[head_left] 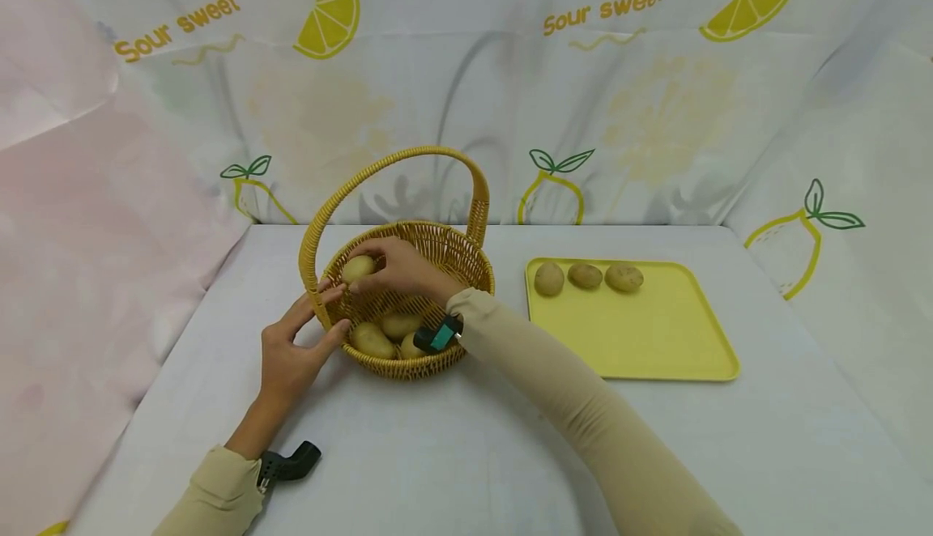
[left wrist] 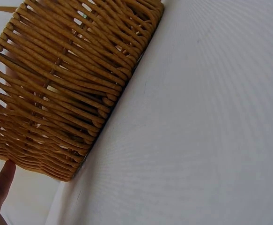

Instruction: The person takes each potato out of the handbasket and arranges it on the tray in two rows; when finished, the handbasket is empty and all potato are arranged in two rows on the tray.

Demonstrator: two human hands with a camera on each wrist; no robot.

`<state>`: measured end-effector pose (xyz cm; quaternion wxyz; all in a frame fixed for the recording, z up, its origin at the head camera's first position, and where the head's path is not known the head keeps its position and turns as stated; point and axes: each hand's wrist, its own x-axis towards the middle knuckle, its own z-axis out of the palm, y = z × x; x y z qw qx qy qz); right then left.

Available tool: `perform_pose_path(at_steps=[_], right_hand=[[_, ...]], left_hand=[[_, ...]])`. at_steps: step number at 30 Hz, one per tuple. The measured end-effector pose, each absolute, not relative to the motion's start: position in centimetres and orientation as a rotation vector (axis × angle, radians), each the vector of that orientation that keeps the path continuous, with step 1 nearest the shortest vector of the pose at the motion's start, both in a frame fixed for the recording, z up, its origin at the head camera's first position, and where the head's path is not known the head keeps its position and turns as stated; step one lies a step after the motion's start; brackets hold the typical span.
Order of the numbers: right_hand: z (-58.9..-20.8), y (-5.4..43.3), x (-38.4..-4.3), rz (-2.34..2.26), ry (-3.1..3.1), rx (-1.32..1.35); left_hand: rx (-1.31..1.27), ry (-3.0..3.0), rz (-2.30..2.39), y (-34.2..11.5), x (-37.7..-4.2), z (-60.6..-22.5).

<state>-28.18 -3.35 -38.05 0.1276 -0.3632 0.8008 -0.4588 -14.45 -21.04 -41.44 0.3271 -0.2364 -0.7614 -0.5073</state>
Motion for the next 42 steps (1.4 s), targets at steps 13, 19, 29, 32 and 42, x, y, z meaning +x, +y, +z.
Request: perform_pose_path(at_steps=[13,19,29,32,42], right_hand=[[-37.6,-2.8,-27.9,-1.529,2.284,-0.985],[-37.2,-2.3,-27.7,-1.581,2.253,-0.986],[-36.2,-1.0,-26.8,-1.528,2.362,-1.027],[-35.8,-0.5,-26.5,-1.523,2.368,-1.027],[-34.8,0.6,-25.8,-1.577,2.326,-1.021]], left_hand=[[-0.614,-1.993,-1.329,-21.1,-14.5,-41.8],[-0.610,-1.993,-1.326,-21.0,-14.5,-41.9],[-0.613,-1.992,-1.339,-20.8,-14.3,-41.5],[-0.614,-1.994,-1.338,-20.8,-14.3,-41.4],[-0.611,-1.978,-1.336,-20.9,-14.4,-41.7]])
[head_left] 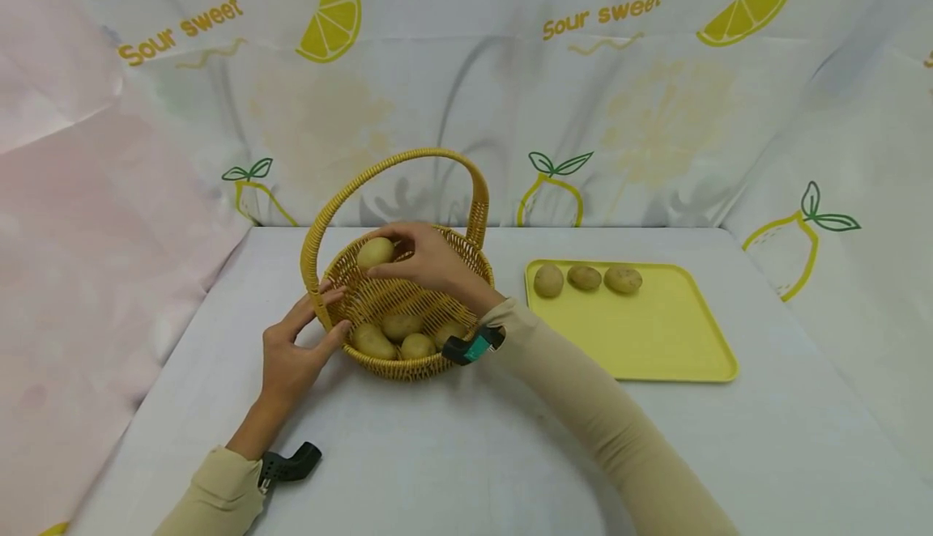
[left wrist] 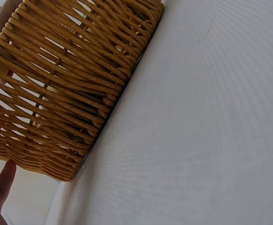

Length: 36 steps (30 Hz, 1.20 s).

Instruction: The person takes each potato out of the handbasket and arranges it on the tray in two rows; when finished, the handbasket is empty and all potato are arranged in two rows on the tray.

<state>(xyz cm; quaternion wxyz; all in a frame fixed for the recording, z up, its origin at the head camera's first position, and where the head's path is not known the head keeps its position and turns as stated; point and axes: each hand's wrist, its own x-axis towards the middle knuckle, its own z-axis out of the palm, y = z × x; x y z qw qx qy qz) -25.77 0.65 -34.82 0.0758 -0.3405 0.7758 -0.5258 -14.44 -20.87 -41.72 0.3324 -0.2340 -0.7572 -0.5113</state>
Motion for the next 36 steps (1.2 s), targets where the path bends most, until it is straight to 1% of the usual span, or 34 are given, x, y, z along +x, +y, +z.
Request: perform_pose_path(at_steps=[14,36], right_hand=[[-34.5,2.5,-24.5,-1.636,2.334,-1.033],[-34.9,5.6,-23.0,-1.724,2.298,-0.952]], left_hand=[[-0.609,-1.999,-1.328,-21.0,-14.3,-41.4],[-0.616,-1.987,-1.354,-20.9,-14.3,-41.5]])
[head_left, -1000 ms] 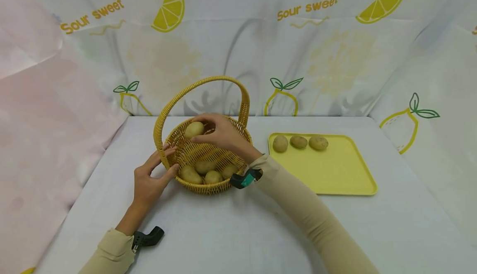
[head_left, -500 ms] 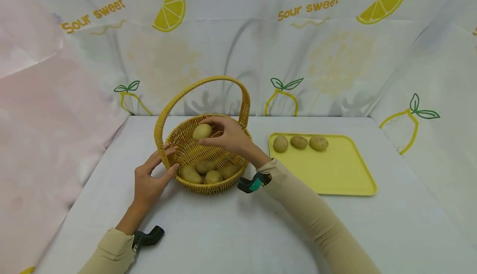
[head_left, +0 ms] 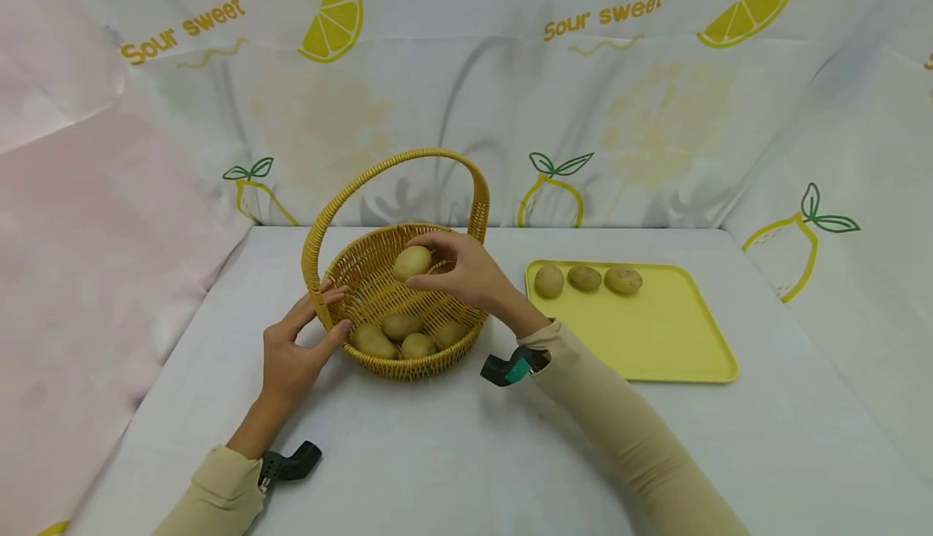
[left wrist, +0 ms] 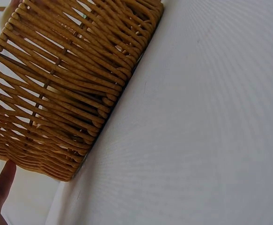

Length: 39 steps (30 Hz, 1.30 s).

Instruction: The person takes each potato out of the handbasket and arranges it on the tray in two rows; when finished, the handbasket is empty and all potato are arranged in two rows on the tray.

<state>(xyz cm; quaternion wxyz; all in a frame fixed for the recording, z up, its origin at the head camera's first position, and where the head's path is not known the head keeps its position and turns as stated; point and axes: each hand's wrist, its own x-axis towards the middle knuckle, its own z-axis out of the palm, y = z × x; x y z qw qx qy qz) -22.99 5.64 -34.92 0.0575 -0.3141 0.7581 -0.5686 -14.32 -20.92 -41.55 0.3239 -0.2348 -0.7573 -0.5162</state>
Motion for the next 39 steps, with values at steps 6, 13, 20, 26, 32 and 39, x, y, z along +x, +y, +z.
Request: perform_pose_path(at_steps=[6,13,20,26,32,39], right_hand=[[-35.1,6.4,-22.8,-1.743,2.300,-0.980],[-35.2,7.4,-22.5,-1.786,2.288,-0.970],[-35.3,8.4,-22.2,-1.841,2.264,-0.945],[-35.5,9.4,-22.0,-1.870,2.270,-0.885],[-35.5,10.5,-21.6,-1.910,2.243,-0.860],[-35.3,11.9,-21.3,-1.902,2.273,-0.818]], left_hand=[[-0.613,-1.990,-1.351,-21.0,-14.4,-41.6],[-0.615,-1.987,-1.353,-20.9,-14.3,-41.5],[-0.614,-1.988,-1.353,-20.9,-14.3,-41.4],[-0.611,-1.988,-1.349,-20.9,-14.3,-41.5],[-0.606,-1.992,-1.346,-20.9,-14.3,-41.5],[-0.626,-1.981,-1.350,-20.9,-14.4,-41.5]])
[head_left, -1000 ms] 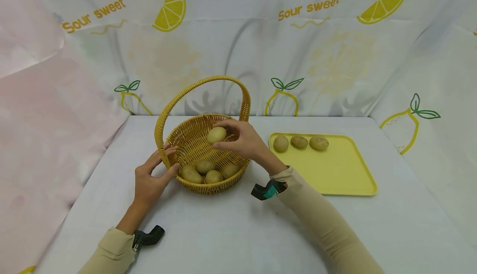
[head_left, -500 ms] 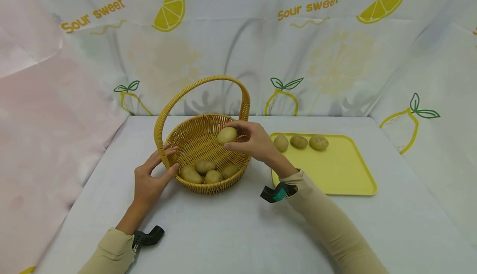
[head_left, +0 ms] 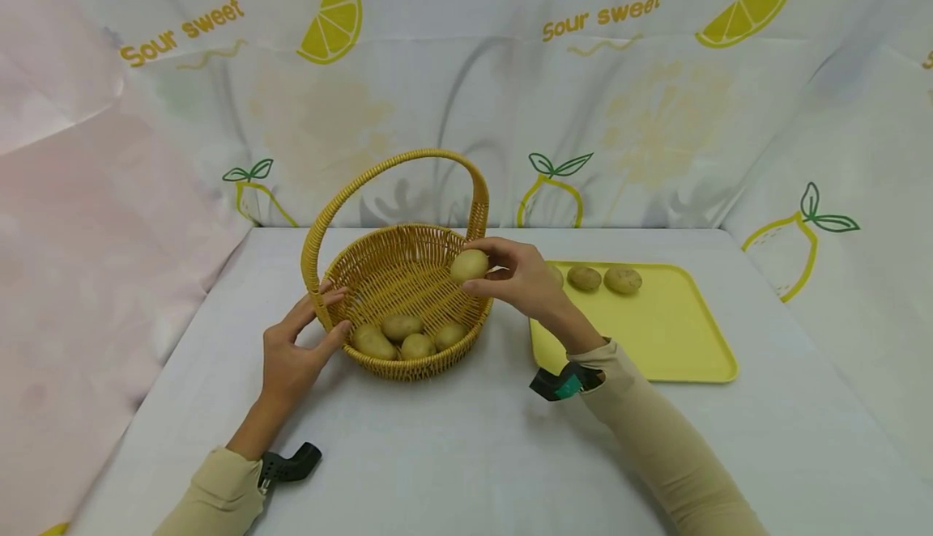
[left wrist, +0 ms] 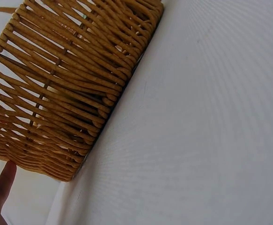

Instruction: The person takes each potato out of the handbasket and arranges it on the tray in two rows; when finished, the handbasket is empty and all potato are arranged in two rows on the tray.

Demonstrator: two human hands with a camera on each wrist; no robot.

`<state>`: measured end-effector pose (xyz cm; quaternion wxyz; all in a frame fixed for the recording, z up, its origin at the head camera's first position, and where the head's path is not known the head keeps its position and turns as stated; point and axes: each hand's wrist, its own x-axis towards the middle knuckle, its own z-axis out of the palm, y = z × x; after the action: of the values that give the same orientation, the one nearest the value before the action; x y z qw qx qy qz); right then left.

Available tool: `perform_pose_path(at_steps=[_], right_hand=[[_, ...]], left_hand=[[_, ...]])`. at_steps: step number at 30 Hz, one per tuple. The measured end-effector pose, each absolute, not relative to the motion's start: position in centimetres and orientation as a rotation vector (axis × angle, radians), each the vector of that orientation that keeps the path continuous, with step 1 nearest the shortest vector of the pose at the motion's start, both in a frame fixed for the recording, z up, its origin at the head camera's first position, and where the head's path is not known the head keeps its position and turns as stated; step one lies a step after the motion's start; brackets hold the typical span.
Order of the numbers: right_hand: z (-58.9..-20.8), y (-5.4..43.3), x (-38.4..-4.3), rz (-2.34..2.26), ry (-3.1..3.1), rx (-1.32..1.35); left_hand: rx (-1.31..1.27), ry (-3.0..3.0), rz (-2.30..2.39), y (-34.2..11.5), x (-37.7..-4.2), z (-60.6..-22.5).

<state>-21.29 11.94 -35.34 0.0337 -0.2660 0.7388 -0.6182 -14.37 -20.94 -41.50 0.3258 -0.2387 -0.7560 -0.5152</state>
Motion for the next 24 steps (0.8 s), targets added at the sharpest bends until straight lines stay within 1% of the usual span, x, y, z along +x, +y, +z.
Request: perform_pose_path(at_steps=[24], right_hand=[[-35.7,16.2,-21.0,-1.903,2.363,-0.699]], left_hand=[[-0.626,-1.980,-1.348,-20.9,-14.2,-41.4]])
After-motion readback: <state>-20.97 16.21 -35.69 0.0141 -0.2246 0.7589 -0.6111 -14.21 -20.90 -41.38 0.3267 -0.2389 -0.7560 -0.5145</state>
